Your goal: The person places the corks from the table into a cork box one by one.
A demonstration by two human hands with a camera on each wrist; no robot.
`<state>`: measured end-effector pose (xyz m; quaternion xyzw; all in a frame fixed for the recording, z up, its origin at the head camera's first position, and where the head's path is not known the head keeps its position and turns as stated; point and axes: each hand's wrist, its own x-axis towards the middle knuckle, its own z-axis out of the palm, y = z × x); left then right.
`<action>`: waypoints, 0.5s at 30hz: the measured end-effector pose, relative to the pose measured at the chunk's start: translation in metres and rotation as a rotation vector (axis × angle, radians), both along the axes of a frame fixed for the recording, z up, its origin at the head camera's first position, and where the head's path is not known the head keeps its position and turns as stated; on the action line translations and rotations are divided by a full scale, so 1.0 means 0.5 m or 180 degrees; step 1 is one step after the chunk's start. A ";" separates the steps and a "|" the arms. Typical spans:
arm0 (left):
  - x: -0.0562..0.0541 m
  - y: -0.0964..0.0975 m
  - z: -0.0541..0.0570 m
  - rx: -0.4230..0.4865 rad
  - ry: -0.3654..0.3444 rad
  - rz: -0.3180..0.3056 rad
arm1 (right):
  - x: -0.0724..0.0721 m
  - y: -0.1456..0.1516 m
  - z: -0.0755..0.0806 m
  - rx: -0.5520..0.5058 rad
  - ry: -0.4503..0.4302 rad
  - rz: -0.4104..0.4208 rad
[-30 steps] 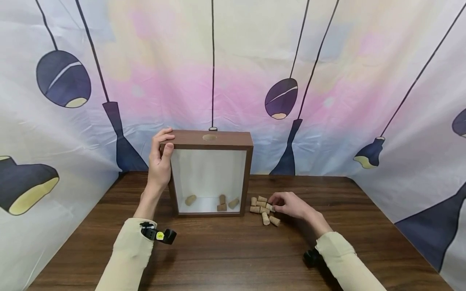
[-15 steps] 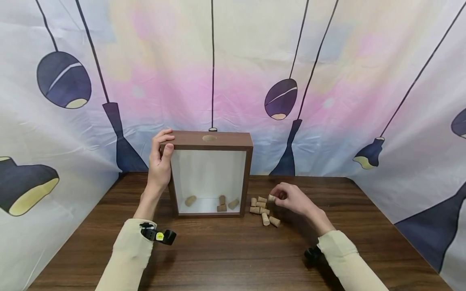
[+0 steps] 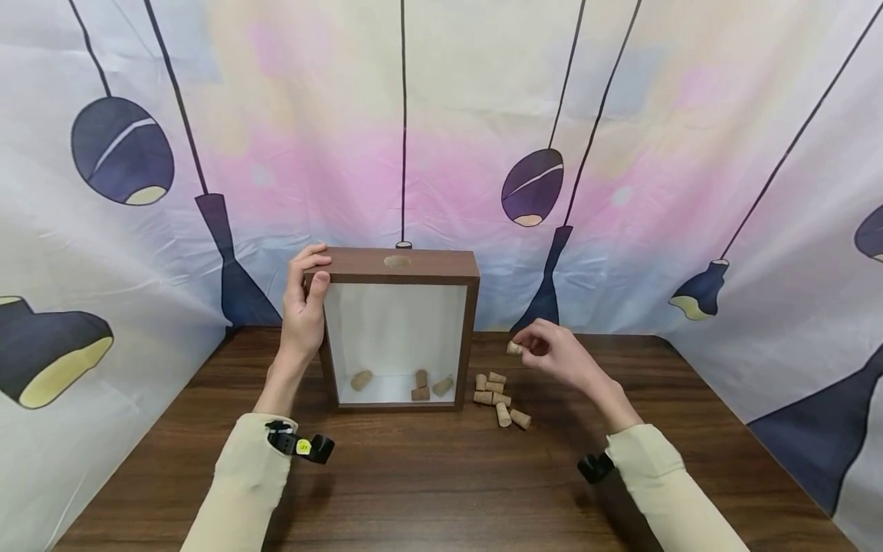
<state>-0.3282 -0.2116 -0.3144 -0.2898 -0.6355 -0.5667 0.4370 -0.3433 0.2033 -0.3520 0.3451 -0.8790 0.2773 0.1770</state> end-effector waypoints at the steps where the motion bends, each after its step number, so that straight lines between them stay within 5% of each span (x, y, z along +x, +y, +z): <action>1: 0.000 0.000 0.000 -0.0002 0.0001 -0.0004 | 0.000 -0.002 0.007 -0.0017 0.0039 0.0026; 15: -0.002 -0.001 0.001 0.0008 -0.0011 0.0008 | 0.011 -0.026 0.118 -0.0217 0.0658 0.0249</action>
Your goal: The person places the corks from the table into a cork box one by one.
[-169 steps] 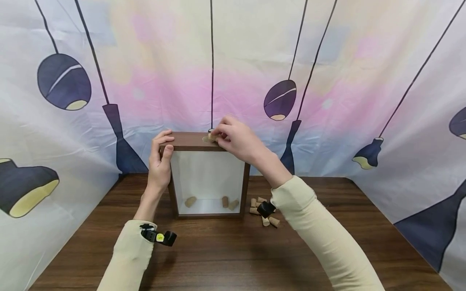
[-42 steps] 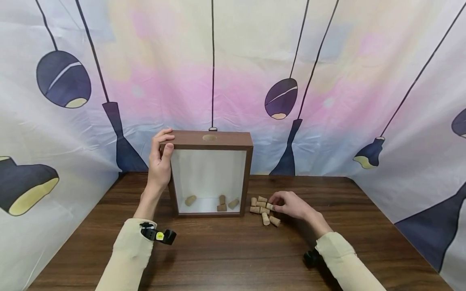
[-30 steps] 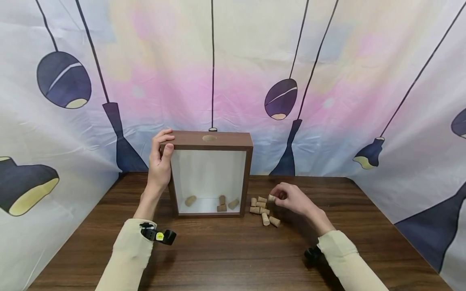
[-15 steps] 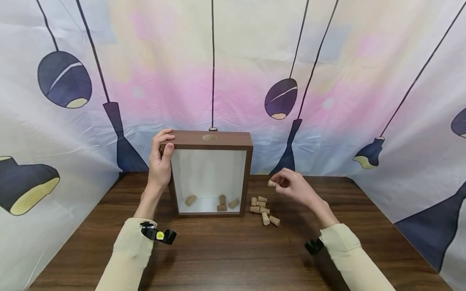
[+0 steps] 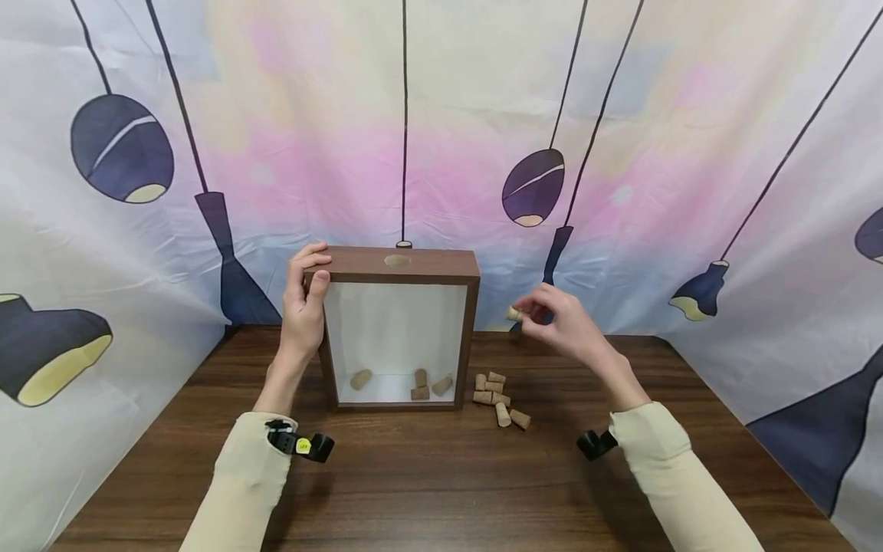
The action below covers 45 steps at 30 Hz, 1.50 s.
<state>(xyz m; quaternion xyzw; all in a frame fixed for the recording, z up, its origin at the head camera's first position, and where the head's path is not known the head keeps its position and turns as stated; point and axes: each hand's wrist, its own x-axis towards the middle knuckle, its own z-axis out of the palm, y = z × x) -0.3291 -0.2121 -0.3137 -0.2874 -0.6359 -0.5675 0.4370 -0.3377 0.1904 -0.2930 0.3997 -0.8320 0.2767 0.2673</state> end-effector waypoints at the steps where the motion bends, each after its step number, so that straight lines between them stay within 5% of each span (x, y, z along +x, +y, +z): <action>1: -0.001 0.000 0.000 0.0008 0.0004 0.0010 | 0.000 -0.002 0.008 -0.0008 0.0039 0.0009; 20: -0.003 0.001 0.001 -0.0016 0.0043 0.0010 | 0.026 -0.059 0.150 -0.0268 0.0630 0.0209; 26: 0.014 0.009 0.010 -0.0022 0.0027 0.0033 | 0.038 -0.091 0.181 -0.0165 0.0725 0.0356; 31: 0.002 0.003 0.001 -0.0014 0.0021 0.0037 | 0.045 -0.122 0.201 0.0024 0.0828 0.0403; 38: 0.036 0.015 0.018 -0.0019 0.0015 0.0070 | 0.042 -0.171 0.216 0.0131 0.0869 0.0662; 45: 0.057 0.027 0.033 -0.0050 0.0044 0.0022 | 0.042 -0.209 0.230 0.0316 0.0901 0.0640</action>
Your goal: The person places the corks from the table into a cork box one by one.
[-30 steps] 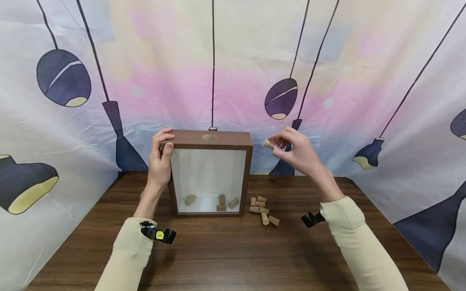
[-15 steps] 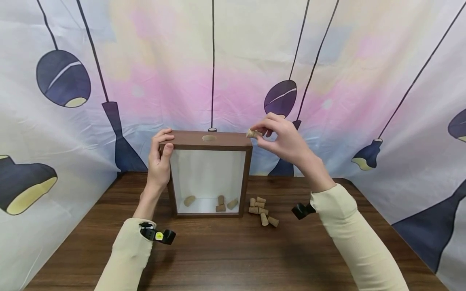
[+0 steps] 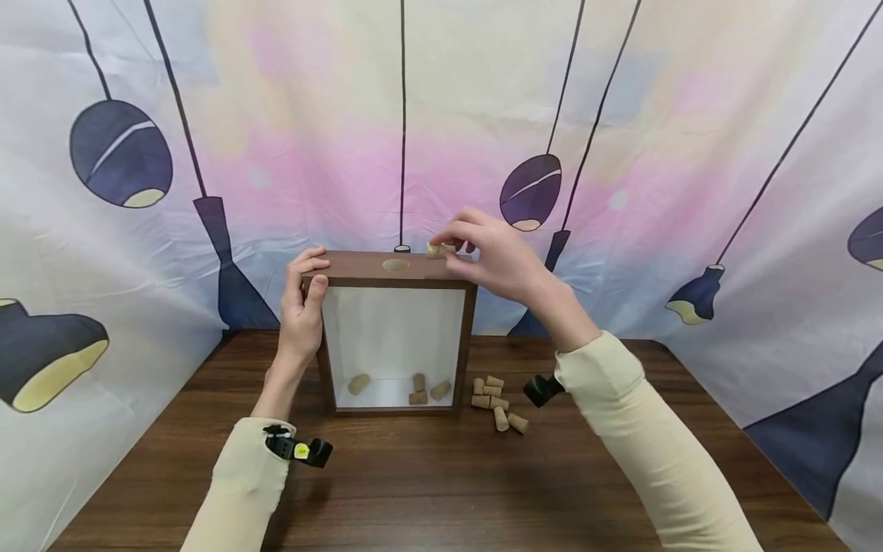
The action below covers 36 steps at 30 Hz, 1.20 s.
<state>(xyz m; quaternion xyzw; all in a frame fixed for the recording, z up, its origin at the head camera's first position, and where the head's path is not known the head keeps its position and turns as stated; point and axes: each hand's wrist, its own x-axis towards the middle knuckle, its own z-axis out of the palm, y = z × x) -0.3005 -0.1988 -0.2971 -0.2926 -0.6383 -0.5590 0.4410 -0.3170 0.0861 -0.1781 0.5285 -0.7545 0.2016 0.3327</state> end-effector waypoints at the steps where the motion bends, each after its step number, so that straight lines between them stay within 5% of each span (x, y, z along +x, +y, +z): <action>1: 0.001 0.000 0.001 -0.0003 0.0000 -0.0004 | 0.000 -0.006 0.002 0.0032 0.0018 -0.0005; 22: 0.002 0.003 -0.005 -0.0091 0.0003 0.0001 | -0.007 -0.113 0.013 0.0996 -0.0185 -0.0688; 36: -0.004 -0.002 -0.007 -0.0080 -0.0015 0.0013 | -0.018 -0.082 -0.004 0.0608 -0.0416 -0.0565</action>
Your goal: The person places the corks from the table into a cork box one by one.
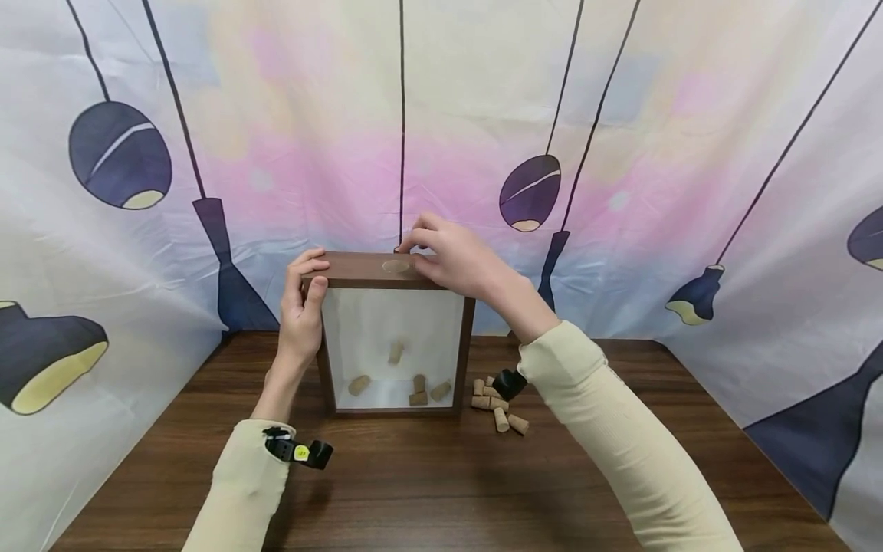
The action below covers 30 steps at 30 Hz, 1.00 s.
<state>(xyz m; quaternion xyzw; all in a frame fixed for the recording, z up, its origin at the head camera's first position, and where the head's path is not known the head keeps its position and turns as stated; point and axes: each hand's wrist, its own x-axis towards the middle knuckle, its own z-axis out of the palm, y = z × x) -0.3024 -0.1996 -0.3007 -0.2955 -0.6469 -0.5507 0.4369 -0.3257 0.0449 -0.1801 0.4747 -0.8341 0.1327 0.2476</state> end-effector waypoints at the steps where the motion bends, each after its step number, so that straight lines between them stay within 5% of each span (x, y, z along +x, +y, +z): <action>1: -0.006 -0.003 -0.004 -0.0004 0.0003 0.0012 | -0.001 0.005 -0.001 -0.0042 -0.0021 0.0013; 5: -0.038 -0.017 -0.022 0.0013 0.0017 0.0028 | -0.008 0.031 -0.012 -0.0251 -0.0115 0.0042; 12: -0.030 -0.011 -0.014 0.0062 0.0014 -0.0001 | -0.020 0.096 -0.046 -0.0830 -0.0271 0.0062; 17: -0.056 -0.026 -0.030 0.0112 -0.0018 0.0004 | -0.033 0.140 -0.072 -0.1128 -0.0303 -0.0145; 23: -0.032 -0.014 -0.016 0.0111 -0.0021 0.0002 | -0.050 0.188 -0.112 -0.1375 -0.0572 -0.0388; 30: -0.003 0.001 0.002 0.0094 0.0028 -0.0035 | -0.064 0.230 -0.185 -0.1058 -0.0893 -0.0571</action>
